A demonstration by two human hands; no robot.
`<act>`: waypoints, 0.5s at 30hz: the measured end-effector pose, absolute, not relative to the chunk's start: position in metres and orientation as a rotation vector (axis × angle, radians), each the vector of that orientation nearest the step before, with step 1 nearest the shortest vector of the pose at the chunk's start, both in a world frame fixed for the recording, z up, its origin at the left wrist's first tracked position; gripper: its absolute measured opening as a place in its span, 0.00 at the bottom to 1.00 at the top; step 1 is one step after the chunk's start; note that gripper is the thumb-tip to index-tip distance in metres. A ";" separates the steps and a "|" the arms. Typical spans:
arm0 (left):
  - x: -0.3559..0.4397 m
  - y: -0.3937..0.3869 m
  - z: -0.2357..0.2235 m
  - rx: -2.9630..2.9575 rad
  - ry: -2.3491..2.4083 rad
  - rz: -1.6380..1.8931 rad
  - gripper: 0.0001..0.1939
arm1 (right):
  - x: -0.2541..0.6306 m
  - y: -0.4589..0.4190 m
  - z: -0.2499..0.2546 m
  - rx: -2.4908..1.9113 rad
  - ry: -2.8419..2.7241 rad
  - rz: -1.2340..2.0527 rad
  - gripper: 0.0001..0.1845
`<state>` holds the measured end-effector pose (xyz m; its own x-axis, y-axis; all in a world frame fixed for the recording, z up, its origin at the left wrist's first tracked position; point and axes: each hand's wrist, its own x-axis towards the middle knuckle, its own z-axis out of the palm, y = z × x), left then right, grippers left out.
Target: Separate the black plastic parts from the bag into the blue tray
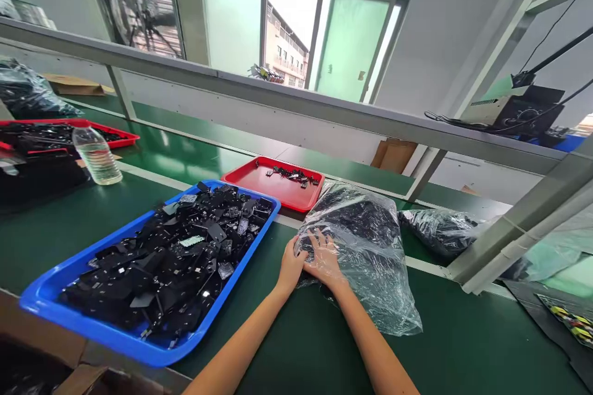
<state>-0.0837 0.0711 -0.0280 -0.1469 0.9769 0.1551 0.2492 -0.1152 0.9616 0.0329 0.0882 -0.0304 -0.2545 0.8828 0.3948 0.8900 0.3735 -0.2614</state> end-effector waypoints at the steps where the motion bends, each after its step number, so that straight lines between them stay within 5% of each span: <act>1: -0.083 0.071 -0.028 1.421 1.448 1.332 0.24 | 0.032 0.085 -0.029 -1.525 -2.170 -0.018 0.33; 10: -0.083 0.063 -0.027 1.585 1.399 1.358 0.21 | 0.029 0.061 -0.030 -1.682 -2.060 -0.012 0.20; 15: -0.084 0.061 -0.024 1.606 1.394 1.347 0.19 | 0.027 0.066 -0.026 -1.779 -2.017 -0.026 0.25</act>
